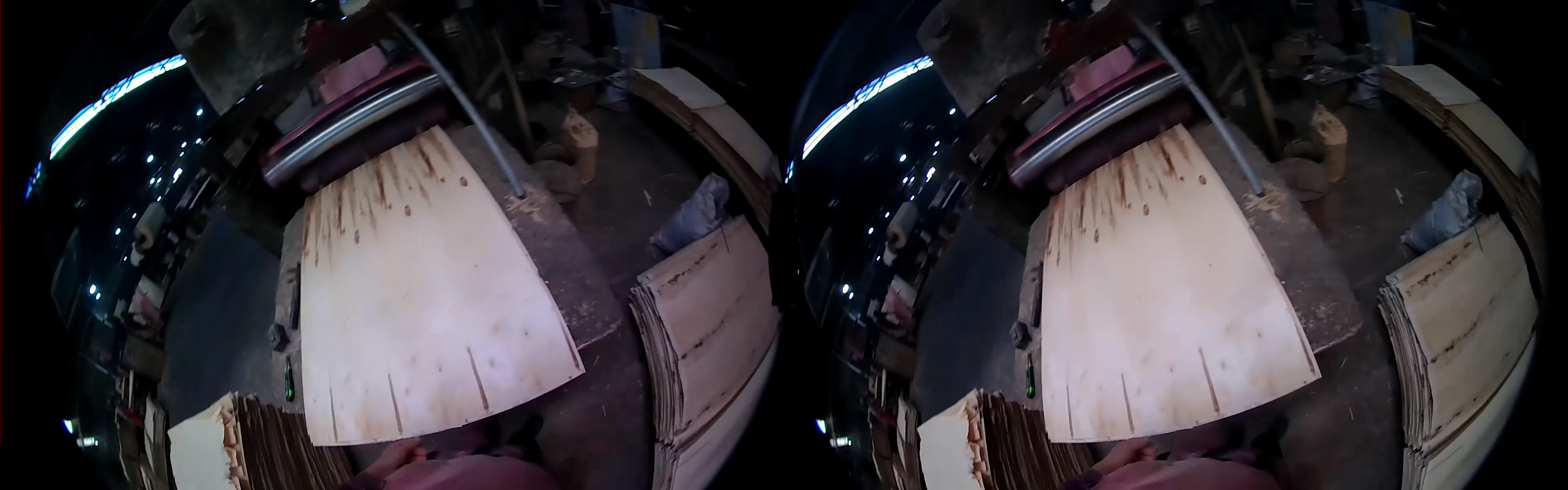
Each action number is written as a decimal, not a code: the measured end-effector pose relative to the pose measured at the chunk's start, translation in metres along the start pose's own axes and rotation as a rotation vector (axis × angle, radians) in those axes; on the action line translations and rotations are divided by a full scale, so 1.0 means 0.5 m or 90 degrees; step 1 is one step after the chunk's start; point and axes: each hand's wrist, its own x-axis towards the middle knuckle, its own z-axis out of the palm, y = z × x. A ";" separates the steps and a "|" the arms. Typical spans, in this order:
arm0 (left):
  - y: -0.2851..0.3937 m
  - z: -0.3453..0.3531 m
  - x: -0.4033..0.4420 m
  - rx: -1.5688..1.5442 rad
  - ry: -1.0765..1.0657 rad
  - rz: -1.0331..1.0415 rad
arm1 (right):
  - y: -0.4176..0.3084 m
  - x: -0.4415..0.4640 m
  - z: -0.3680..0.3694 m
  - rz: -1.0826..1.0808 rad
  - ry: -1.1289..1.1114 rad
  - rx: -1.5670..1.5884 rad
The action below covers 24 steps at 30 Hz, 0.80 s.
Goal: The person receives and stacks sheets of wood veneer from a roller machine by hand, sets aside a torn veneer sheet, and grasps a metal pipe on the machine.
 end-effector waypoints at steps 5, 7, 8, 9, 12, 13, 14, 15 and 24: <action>0.212 0.201 0.032 0.301 -0.130 0.234 | 0.089 -0.126 0.126 0.192 -0.033 -0.005; 0.292 0.269 0.024 0.286 -0.126 0.310 | 0.105 -0.136 0.146 0.220 -0.007 -0.008; 0.325 0.294 0.039 0.320 -0.134 0.341 | 0.115 -0.139 0.155 0.228 0.006 -0.009; 0.350 0.308 0.070 0.355 -0.143 0.373 | 0.125 -0.138 0.162 0.230 0.022 -0.012; 0.385 0.284 0.325 0.413 -0.184 0.741 | 0.166 -0.148 0.184 0.229 0.068 -0.034; 0.401 0.312 0.358 0.567 -0.129 0.755 | 0.182 -0.164 0.204 0.236 0.082 -0.052; 0.393 0.334 0.362 0.697 -0.109 0.731 | 0.181 -0.207 0.240 0.268 0.106 -0.059; 0.400 0.361 0.379 0.789 -0.114 0.720 | 0.176 -0.267 0.288 0.318 0.145 -0.034; 0.369 0.337 0.450 0.744 -0.115 0.709 | 0.364 -0.608 0.492 0.503 0.175 -0.035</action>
